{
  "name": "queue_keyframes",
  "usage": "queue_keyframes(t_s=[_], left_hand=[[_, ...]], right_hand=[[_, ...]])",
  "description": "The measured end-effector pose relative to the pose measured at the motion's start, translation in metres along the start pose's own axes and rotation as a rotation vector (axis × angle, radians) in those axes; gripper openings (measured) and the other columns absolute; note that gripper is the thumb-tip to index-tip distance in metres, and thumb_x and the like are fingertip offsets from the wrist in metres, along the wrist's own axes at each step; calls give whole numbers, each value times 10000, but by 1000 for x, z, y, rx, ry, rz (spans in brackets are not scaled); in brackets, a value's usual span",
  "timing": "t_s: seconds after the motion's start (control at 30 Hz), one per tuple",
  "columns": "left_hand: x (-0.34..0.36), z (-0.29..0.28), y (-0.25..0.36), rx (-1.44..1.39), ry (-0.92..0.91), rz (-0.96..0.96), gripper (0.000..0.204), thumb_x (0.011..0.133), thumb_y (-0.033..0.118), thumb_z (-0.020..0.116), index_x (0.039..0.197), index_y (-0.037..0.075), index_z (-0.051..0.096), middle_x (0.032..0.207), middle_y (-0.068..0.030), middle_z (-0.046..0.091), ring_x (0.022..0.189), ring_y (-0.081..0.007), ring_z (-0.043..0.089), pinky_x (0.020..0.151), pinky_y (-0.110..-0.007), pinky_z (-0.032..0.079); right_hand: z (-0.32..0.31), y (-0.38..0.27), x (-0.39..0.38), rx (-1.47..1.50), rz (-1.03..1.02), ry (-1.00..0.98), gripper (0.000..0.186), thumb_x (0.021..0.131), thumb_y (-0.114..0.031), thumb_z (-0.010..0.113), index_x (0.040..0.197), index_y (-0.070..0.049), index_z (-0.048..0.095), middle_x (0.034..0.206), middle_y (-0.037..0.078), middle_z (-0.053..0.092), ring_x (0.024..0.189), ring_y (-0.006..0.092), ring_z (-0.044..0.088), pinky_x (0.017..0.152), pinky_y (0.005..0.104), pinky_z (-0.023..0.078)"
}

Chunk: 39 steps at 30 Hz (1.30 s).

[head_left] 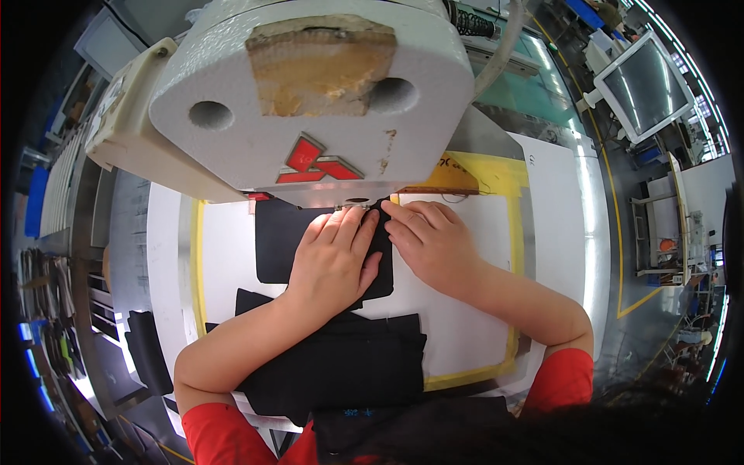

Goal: Using an industrial sewing machine to sew fabric parts.

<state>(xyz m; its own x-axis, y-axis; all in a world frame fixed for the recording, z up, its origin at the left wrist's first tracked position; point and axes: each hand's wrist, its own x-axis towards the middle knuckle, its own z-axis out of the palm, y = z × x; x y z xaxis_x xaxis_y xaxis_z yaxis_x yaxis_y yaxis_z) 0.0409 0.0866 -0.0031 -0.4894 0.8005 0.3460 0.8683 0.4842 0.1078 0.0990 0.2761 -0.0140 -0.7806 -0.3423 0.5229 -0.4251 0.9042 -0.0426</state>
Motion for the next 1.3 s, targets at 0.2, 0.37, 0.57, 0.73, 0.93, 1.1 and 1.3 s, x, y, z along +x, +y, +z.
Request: queue_keyframes(t_s=[0.2, 0.37, 0.57, 0.73, 0.93, 1.1, 1.3], left_hand=[[0, 0, 0, -7, -14, -15, 533, 785, 258, 649, 1257, 31, 545, 1291, -138, 522, 1095, -299, 543, 969, -396, 392], [0, -1, -1, 3, -29, -11, 539, 784, 260, 651, 1264, 38, 542, 1291, -134, 523, 1094, -293, 545, 965, -391, 393], [-1, 0, -1, 14, -20, -23, 531, 777, 255, 656, 1255, 48, 550, 1282, -119, 535, 1096, -276, 547, 960, -385, 393], [0, 1, 0, 21, -25, -16, 528, 774, 252, 658, 1250, 50, 552, 1272, -117, 541, 1099, -265, 543, 959, -381, 392], [0, 1, 0, 36, -28, -12, 533, 767, 245, 663, 1251, 51, 550, 1259, -112, 541, 1098, -255, 533, 960, -373, 388], [0, 1, 0, 49, 1, -10, 533, 758, 228, 669, 1245, 52, 546, 1220, -107, 539, 1059, -251, 536, 944, -370, 394], [0, -1, -3, 25, -19, -37, 535, 758, 199, 666, 1254, 51, 530, 1209, -114, 534, 1056, -260, 536, 923, -369, 410]], right_hand=[[0, 0, 0, 2, 7, -24, 192, 755, -118, 686, 931, -51, 646, 1165, 15, 606, 986, 186, 556, 833, 325, 486], [0, -1, 0, 6, 9, -33, 198, 759, -121, 686, 941, -52, 647, 1168, 13, 605, 988, 186, 555, 836, 324, 484], [0, 0, 1, 38, 13, -21, 198, 771, -122, 681, 953, -52, 649, 1162, 13, 610, 986, 186, 554, 832, 314, 483], [0, 1, 1, 44, 20, -15, 203, 771, -118, 683, 959, -49, 651, 1150, 17, 618, 986, 189, 554, 820, 311, 489], [1, 2, 1, 72, -11, -8, 265, 735, -114, 616, 982, -19, 625, 1153, 79, 604, 982, 208, 555, 840, 328, 483], [4, 3, 0, 78, -8, 10, 242, 738, -116, 615, 962, -24, 613, 1151, 80, 602, 977, 204, 554, 832, 321, 481], [13, 4, 0, 80, -21, 6, 222, 744, -120, 613, 949, -37, 597, 1154, 84, 596, 974, 206, 555, 851, 324, 465]])
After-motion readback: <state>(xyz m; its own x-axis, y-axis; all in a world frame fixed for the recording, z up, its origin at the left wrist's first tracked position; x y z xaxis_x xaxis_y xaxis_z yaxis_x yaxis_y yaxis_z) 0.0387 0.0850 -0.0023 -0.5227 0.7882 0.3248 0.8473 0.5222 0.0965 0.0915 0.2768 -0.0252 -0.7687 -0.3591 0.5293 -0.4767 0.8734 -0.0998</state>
